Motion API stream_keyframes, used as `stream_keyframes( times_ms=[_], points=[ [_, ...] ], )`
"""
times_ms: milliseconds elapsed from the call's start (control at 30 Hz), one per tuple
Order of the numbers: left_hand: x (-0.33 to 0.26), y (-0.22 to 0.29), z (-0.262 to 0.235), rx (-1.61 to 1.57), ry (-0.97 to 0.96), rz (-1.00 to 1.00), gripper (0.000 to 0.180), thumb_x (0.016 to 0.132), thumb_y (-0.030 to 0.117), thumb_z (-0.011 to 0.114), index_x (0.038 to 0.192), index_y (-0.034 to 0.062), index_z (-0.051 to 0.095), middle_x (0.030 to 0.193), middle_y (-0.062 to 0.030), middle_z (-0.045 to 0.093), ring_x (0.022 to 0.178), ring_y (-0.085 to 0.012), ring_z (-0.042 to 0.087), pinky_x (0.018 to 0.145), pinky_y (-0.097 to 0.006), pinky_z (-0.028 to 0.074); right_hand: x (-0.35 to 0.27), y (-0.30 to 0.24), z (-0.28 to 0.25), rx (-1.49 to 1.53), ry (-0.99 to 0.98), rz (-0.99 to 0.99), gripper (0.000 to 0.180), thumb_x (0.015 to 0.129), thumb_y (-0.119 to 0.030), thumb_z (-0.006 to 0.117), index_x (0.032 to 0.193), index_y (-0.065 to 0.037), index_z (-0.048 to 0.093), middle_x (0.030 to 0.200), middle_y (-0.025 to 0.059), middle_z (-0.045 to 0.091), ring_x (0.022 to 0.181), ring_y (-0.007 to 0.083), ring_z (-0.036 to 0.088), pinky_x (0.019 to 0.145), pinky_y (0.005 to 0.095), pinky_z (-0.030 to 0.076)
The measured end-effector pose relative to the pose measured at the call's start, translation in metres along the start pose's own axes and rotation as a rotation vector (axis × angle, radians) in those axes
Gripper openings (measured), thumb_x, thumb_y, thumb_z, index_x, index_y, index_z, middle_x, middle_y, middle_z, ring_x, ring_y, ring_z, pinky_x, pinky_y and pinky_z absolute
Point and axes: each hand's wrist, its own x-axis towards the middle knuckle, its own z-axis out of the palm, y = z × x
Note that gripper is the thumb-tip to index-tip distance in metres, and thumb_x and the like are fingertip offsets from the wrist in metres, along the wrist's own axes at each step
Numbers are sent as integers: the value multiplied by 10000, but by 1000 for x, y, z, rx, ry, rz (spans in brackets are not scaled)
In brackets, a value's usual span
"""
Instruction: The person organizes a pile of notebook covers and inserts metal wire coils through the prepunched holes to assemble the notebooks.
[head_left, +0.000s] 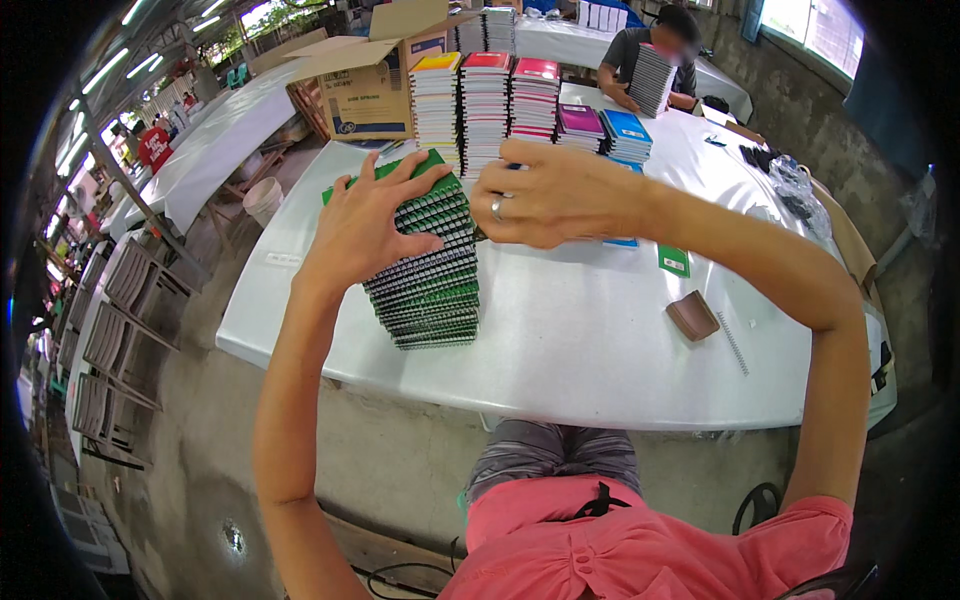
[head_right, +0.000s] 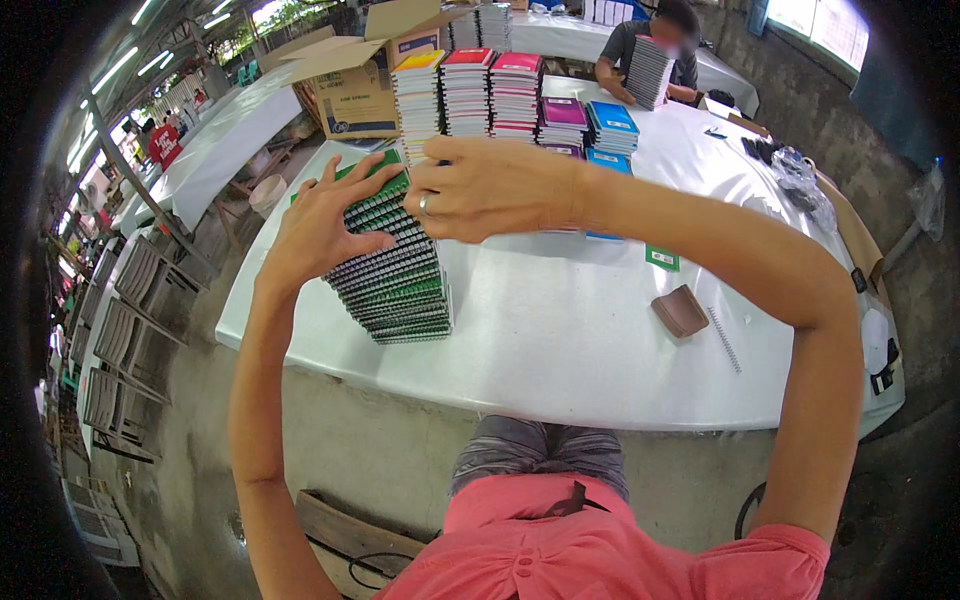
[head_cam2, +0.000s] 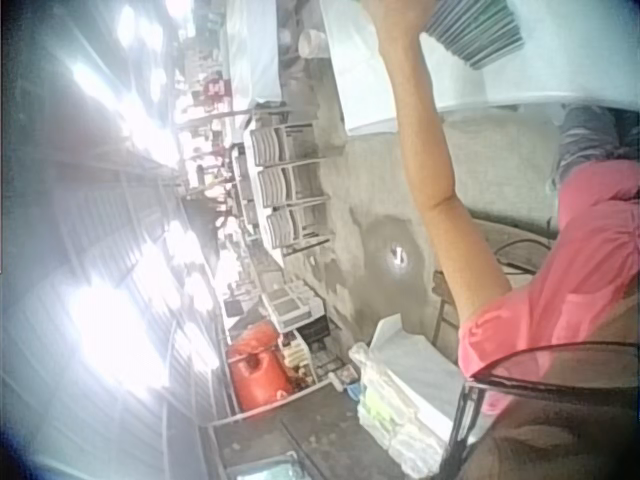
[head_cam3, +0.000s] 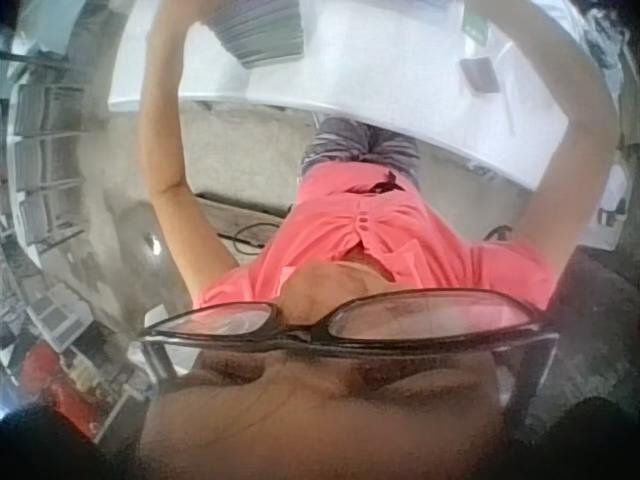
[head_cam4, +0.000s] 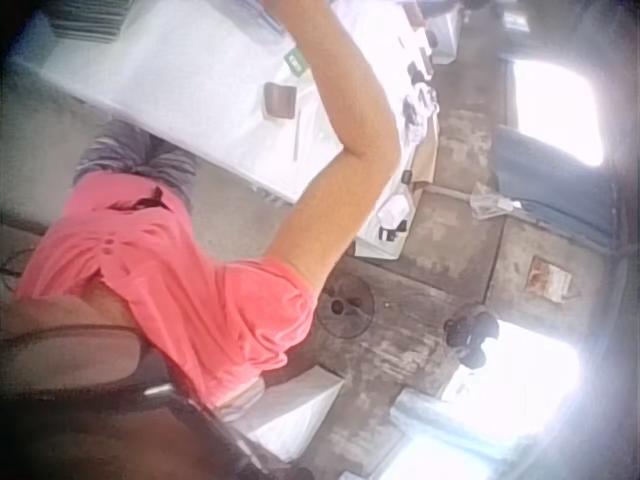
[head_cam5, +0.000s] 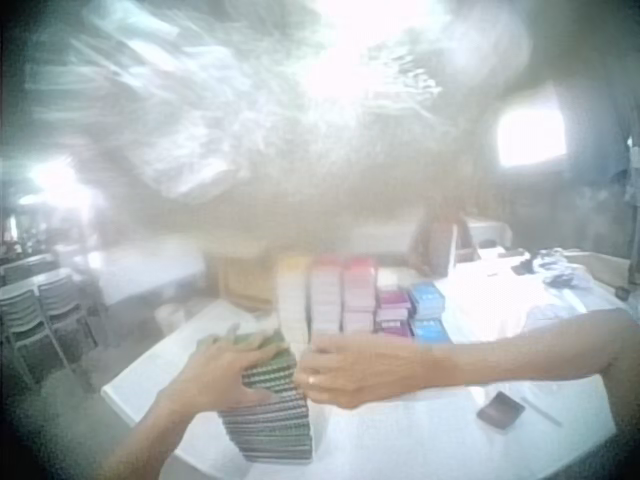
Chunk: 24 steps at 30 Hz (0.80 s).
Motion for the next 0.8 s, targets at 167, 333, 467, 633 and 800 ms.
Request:
stream_keyframes(
  times_ms=[167,333,467,633,800],
  points=[
    [-4,-2,-1,20,-6,-5,845,670,355,810,1435,285,458,1523,-6,405,1394,-444,320,1091,-576,310,35,-38,-29,96,-578,455,130,715,-165,674,798,-66,658,858,51,602,836,185,595,705,280,427],
    [0,-2,4,-38,9,7,841,668,356,810,1431,261,469,1520,-4,411,1396,-446,315,1098,-565,298,2,-4,-8,99,-104,123,263,811,-192,619,1044,-118,525,1083,-12,529,1144,142,489,1080,395,354],
    [-3,-4,2,-22,2,-9,847,667,371,810,1432,255,467,1518,-17,413,1394,-451,315,1093,-570,299,2,-2,11,-90,-52,16,246,814,-206,617,1022,-115,522,1048,-7,526,1133,147,495,1060,386,368],
    [0,0,2,-35,10,12,845,672,372,807,1436,267,461,1522,-22,407,1393,-454,314,1097,-575,292,-3,-7,10,-39,-29,27,176,798,-182,619,948,-99,580,1033,-1,562,1024,180,542,910,362,441],
    [-4,-2,1,-24,-7,12,843,679,371,802,1441,279,452,1525,-20,402,1394,-454,310,1100,-572,293,49,-60,-29,-53,-476,416,116,715,-191,672,647,-98,672,775,23,585,885,216,630,788,438,514]
  ],
)
